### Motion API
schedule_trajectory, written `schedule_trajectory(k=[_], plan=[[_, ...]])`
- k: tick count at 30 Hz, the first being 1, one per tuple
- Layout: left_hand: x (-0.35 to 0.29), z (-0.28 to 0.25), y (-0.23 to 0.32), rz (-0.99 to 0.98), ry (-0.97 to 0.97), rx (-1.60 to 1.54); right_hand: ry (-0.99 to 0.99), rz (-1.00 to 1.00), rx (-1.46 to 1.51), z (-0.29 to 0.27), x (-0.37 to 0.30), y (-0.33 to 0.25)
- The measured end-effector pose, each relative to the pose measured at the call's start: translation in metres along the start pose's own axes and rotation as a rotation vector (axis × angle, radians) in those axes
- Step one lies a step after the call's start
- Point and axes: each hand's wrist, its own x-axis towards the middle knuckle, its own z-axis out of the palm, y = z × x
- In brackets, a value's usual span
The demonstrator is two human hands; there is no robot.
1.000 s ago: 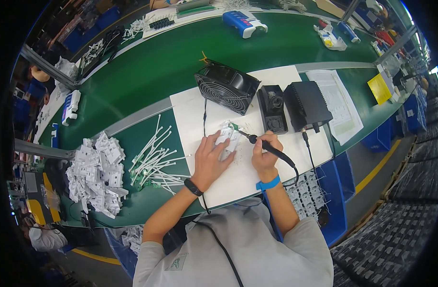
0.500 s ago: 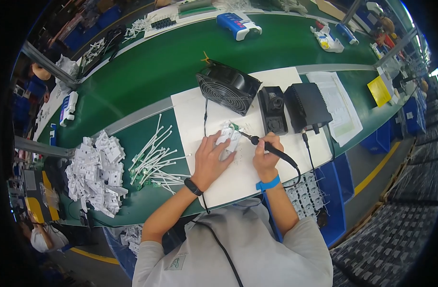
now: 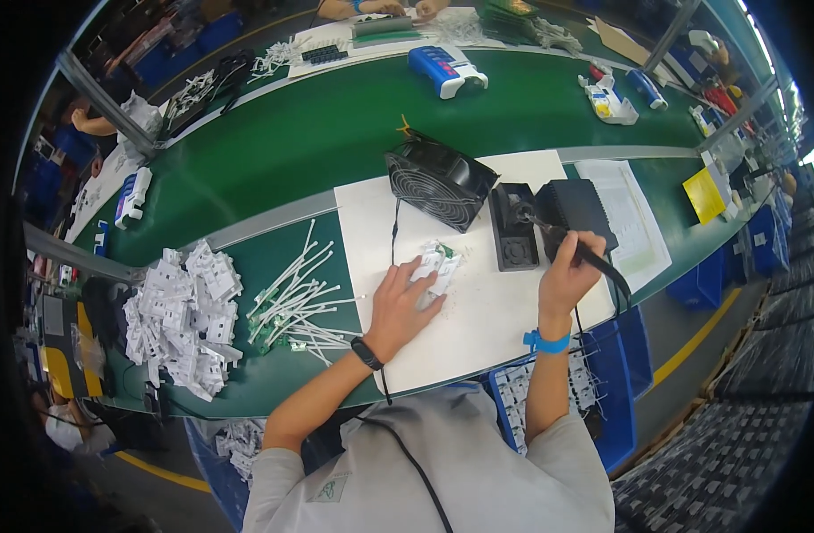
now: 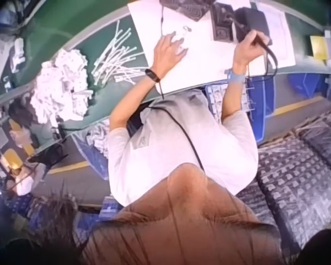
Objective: Soldering electronic components onto circuit boards on an assembly line.
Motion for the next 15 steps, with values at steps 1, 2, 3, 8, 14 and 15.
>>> schedule_trajectory(k=[1, 2, 3, 8, 14, 15], plan=[[0.000, 0.000, 0.000, -0.005, -0.006, -0.008, -0.022, 0.001, -0.044, 0.005, 0.005, -0.003], [-0.001, -0.001, 0.000, -0.011, -0.011, -0.016, -0.053, 0.038, -0.159, 0.010, 0.007, -0.007], [-0.001, 0.000, 0.000, -0.009, -0.008, -0.017, -0.091, 0.029, -0.170, 0.016, 0.008, -0.004], [-0.002, 0.000, 0.000, -0.022, 0.006, -0.012, -0.244, -0.004, -0.269, 0.043, -0.004, 0.026], [-0.003, -0.001, 0.001, -0.023, 0.002, -0.021, -0.192, -0.054, -0.147, 0.046, -0.014, 0.035], [-0.004, -0.001, 0.001, -0.022, 0.004, -0.022, -0.179, -0.123, -0.105, 0.047, -0.015, 0.037]])
